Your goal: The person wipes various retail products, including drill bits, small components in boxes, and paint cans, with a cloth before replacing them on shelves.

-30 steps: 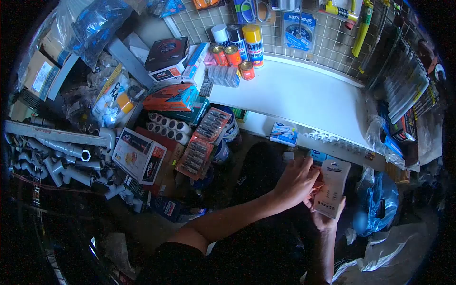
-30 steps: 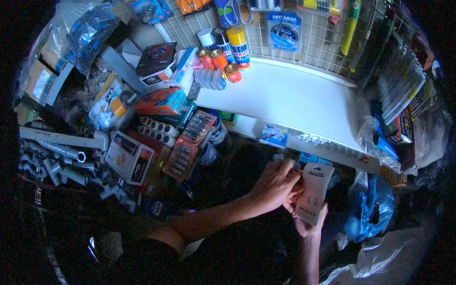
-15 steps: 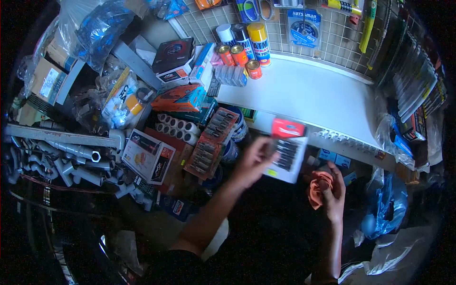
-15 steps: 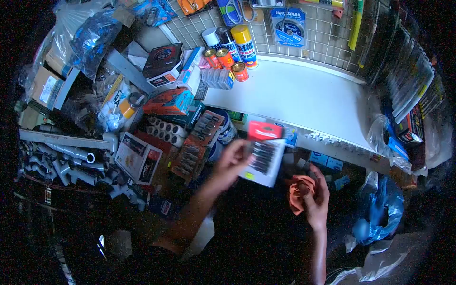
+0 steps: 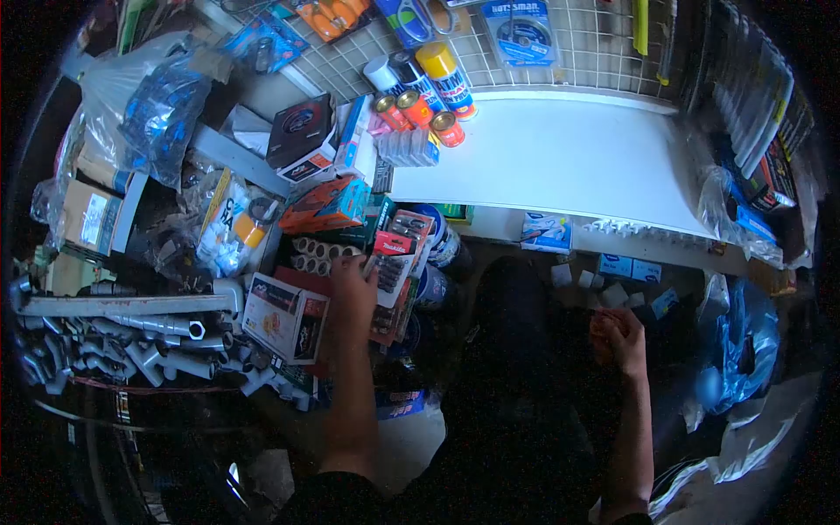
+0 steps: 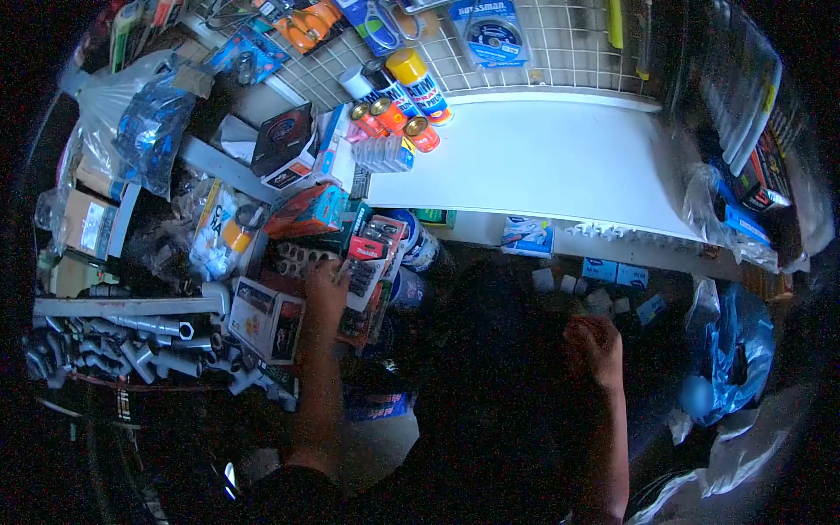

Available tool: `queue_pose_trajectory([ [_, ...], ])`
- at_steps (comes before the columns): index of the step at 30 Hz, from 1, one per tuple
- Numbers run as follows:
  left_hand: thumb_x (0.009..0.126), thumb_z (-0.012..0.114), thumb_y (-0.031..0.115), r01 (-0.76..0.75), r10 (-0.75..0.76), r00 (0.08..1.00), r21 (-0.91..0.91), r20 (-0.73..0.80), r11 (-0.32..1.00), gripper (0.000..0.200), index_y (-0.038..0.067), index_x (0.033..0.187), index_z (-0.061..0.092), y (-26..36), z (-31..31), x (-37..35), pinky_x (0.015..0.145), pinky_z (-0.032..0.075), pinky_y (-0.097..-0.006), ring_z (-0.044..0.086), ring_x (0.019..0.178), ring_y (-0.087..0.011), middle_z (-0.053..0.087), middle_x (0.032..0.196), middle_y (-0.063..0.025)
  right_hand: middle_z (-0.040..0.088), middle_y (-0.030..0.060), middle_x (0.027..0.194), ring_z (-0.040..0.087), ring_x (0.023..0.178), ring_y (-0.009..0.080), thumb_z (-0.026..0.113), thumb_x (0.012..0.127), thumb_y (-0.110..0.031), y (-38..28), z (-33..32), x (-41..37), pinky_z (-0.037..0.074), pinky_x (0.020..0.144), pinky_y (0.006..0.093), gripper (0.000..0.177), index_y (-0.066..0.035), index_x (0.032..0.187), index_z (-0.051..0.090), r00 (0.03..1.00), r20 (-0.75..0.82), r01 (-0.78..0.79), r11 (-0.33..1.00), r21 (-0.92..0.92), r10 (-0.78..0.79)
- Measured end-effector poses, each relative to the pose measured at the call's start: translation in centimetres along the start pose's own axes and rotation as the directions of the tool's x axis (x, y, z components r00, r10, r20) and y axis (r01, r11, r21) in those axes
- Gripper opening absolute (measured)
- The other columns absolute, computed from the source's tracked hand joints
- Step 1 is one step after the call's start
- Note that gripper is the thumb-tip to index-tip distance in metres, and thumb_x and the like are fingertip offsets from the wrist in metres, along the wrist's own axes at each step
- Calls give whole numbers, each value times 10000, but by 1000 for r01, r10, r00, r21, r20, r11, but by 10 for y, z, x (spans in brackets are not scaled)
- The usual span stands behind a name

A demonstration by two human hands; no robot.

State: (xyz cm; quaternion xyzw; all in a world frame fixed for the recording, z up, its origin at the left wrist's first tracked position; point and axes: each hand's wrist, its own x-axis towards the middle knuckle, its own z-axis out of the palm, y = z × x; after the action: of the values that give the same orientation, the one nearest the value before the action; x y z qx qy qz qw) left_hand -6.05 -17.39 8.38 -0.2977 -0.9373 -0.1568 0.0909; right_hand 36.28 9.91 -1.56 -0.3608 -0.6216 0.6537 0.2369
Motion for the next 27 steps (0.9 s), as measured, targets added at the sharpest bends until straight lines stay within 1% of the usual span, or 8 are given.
queue_pose_trajectory([
  [4, 858, 777, 261, 13, -15, 1000, 96, 22, 995, 411, 49, 1195, 675, 48, -14, -17, 992, 490, -499, 535, 1241, -389, 545, 1308, -185, 732, 135, 1061, 714, 954, 212, 587, 1033, -137, -4, -2, 1, 574, 829, 373, 242, 15, 1211, 649, 999, 33, -36, 998, -50, 38],
  [10, 841, 791, 279, -147, 139, 988, 149, 64, 978, 410, 52, 1165, 684, 59, -8, -11, 930, 522, -485, 584, 1190, -365, 598, 1256, -174, 716, 132, 1134, 696, 1032, 223, 552, 1038, -108, 45, -14, 12, 554, 906, 400, 286, 22, 1282, 627, 993, 62, -118, 956, 267, 106],
  [13, 828, 801, 242, -278, 276, 959, -30, -71, 960, 383, 36, 1132, 690, 58, 11, 24, 885, 532, -462, 639, 1080, -355, 656, 1133, -172, 702, 129, 1202, 678, 1100, 239, 571, 1015, -76, 38, -12, 15, 535, 950, 410, 290, 17, 1283, 632, 973, 224, 63, 998, -31, -54],
  [16, 822, 803, 194, -423, 375, 900, -231, -224, 876, 364, 15, 1117, 688, 80, 30, 85, 845, 538, -429, 684, 941, -356, 694, 982, -180, 703, 137, 1221, 676, 1102, 217, 646, 964, -85, 47, -6, 17, 539, 929, 393, 319, -6, 1273, 645, 977, 212, 46, 977, -208, -1],
  [18, 821, 796, 226, -233, 241, 970, -398, -29, 888, 331, 29, 1066, 694, 107, 41, 125, 759, 548, -459, 671, 969, -360, 673, 1010, -184, 724, 143, 1163, 702, 1036, 211, 700, 929, -114, 77, -7, 22, 553, 893, 367, 345, -15, 1257, 656, 988, 155, 73, 916, -394, -12],
  [20, 822, 790, 250, -252, 283, 959, -352, 37, 902, 344, 44, 1080, 694, 123, 60, 170, 767, 560, -466, 682, 967, -362, 683, 1047, -187, 734, 142, 1130, 714, 1012, 233, 714, 922, -124, 55, -4, 18, 560, 879, 367, 342, -16, 1243, 665, 990, 141, 35, 928, -371, 19],
  [23, 823, 779, 279, -279, 286, 954, 79, -92, 957, 351, 64, 1087, 694, 155, 69, 204, 801, 568, -468, 695, 928, -385, 692, 1080, -194, 745, 141, 1109, 723, 1010, 246, 722, 924, -148, 51, -2, 15, 569, 867, 364, 330, -14, 1223, 677, 993, 92, -36, 933, -359, 74],
  [27, 796, 791, 262, -258, 267, 963, 177, -30, 950, 395, 95, 1132, 665, 165, 99, 241, 875, 542, -531, 658, 1057, -387, 653, 1135, -196, 742, 141, 1142, 722, 1043, 242, 740, 903, -167, 57, -3, 19, 565, 882, 368, 361, -19, 1226, 676, 998, 11, -58, 910, -409, 69],
])
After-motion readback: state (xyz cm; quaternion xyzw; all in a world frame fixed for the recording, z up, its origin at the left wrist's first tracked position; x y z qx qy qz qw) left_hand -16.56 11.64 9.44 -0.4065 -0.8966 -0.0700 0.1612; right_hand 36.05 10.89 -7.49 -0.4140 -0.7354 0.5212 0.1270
